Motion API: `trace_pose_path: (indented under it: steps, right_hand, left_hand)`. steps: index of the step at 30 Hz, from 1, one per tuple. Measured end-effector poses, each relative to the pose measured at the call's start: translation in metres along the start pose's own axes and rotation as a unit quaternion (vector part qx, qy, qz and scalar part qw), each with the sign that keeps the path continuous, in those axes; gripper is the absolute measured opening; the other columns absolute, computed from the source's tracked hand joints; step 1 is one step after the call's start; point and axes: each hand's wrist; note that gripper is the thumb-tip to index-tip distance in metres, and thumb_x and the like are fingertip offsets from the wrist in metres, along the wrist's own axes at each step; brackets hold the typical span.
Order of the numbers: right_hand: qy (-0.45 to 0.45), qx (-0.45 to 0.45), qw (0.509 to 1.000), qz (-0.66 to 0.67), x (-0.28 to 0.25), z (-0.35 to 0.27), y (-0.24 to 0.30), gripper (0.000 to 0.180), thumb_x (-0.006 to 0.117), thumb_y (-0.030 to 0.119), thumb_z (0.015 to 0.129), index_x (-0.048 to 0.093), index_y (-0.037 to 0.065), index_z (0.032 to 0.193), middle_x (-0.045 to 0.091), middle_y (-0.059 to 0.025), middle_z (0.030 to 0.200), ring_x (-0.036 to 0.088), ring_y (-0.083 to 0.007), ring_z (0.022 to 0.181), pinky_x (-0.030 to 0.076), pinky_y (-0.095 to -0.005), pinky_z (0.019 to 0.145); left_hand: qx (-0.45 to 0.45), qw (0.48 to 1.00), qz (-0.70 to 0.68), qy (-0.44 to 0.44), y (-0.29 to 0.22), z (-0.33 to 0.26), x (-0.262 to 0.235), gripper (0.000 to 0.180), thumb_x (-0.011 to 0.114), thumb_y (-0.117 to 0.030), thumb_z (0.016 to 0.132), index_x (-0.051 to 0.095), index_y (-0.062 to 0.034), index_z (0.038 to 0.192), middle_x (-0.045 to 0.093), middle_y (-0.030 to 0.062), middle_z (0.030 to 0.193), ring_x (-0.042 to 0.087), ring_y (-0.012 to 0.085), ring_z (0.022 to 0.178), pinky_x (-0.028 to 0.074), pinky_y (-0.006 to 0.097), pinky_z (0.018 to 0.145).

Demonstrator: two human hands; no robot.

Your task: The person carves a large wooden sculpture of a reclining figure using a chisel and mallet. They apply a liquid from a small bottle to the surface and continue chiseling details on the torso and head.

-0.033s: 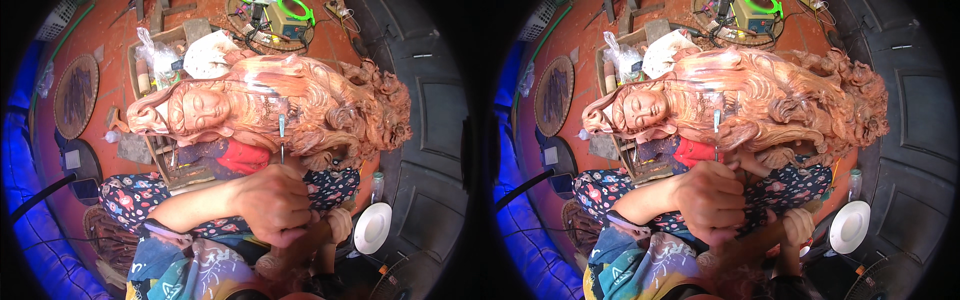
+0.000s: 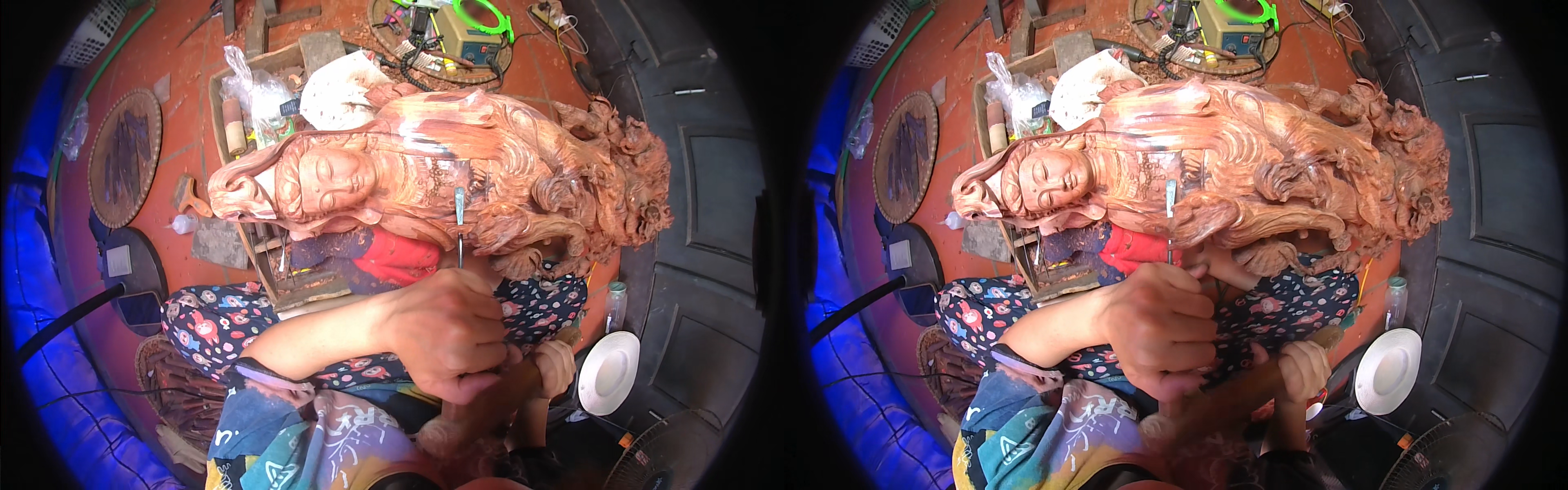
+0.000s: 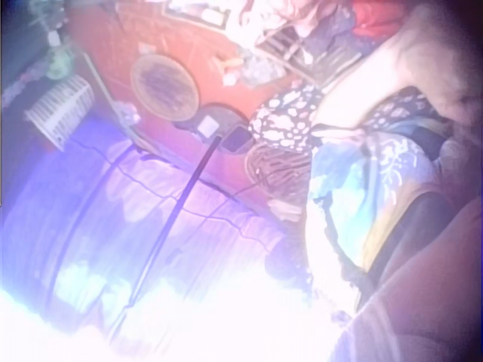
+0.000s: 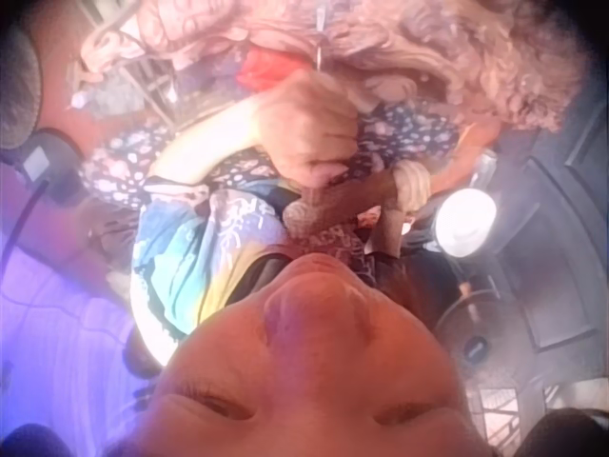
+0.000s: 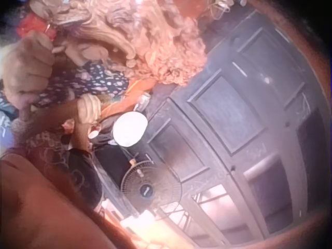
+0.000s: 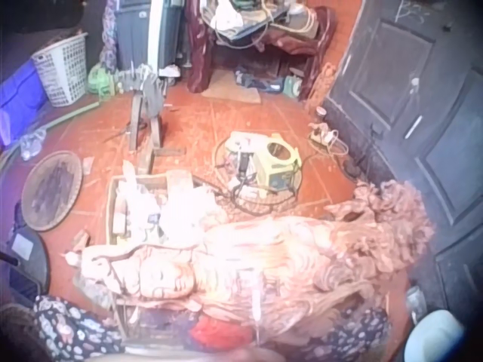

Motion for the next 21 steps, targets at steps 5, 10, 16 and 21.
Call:
trace_pose_path:
  steps: [5, 10, 16, 21]
  right_hand:
    - [-0.014, -0.014, 1.000, 0.007, 0.003, 0.001, -0.004, 0.037, 0.085, 0.015, 0.068, 0.050, 0.004, 0.076, 0.059, -0.0087, 0.069, 0.060, -0.0257, 0.061, 0.051, -0.0371, 0.056]
    - [-0.056, -0.029, 0.998, 0.020, 0.010, 0.000, -0.010, 0.036, 0.081, 0.018, 0.072, 0.049, 0.003, 0.073, 0.055, -0.0102, 0.061, 0.057, -0.0259, 0.052, 0.049, -0.0356, 0.050]
    - [-0.026, -0.026, 0.998, 0.047, 0.007, -0.001, -0.015, 0.036, 0.086, 0.013, 0.065, 0.052, 0.003, 0.076, 0.058, -0.0094, 0.067, 0.059, -0.0264, 0.060, 0.051, -0.0357, 0.055]
    - [-0.026, 0.000, 0.999, 0.024, 0.008, -0.002, -0.014, 0.036, 0.085, 0.013, 0.067, 0.052, 0.003, 0.077, 0.058, -0.0092, 0.067, 0.059, -0.0259, 0.059, 0.051, -0.0356, 0.055]
  left_hand:
    - [0.021, 1.000, 0.019, -0.006, 0.004, -0.001, -0.001, 0.025, 0.062, -0.028, 0.073, 0.050, -0.0148, 0.057, 0.044, -0.0015, 0.058, 0.046, 0.0161, 0.052, 0.031, 0.031, 0.044]
    - [0.011, 0.999, 0.043, -0.017, 0.003, 0.003, 0.000, 0.026, 0.064, -0.028, 0.072, 0.051, -0.0130, 0.056, 0.044, 0.0006, 0.056, 0.046, 0.0185, 0.051, 0.034, 0.033, 0.045]
    - [0.006, 0.999, 0.046, -0.023, 0.003, 0.006, 0.001, 0.021, 0.065, -0.027, 0.072, 0.057, -0.0122, 0.059, 0.044, 0.0007, 0.055, 0.048, 0.0189, 0.052, 0.035, 0.034, 0.045]
    - [0.009, 0.997, 0.043, -0.055, 0.004, 0.008, 0.003, 0.021, 0.064, -0.027, 0.070, 0.052, -0.0140, 0.058, 0.040, -0.0008, 0.056, 0.043, 0.0165, 0.051, 0.031, 0.032, 0.044]
Point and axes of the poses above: each hand's wrist, its own z-axis towards the middle knuckle, its own x-axis out of the palm, y = z × x
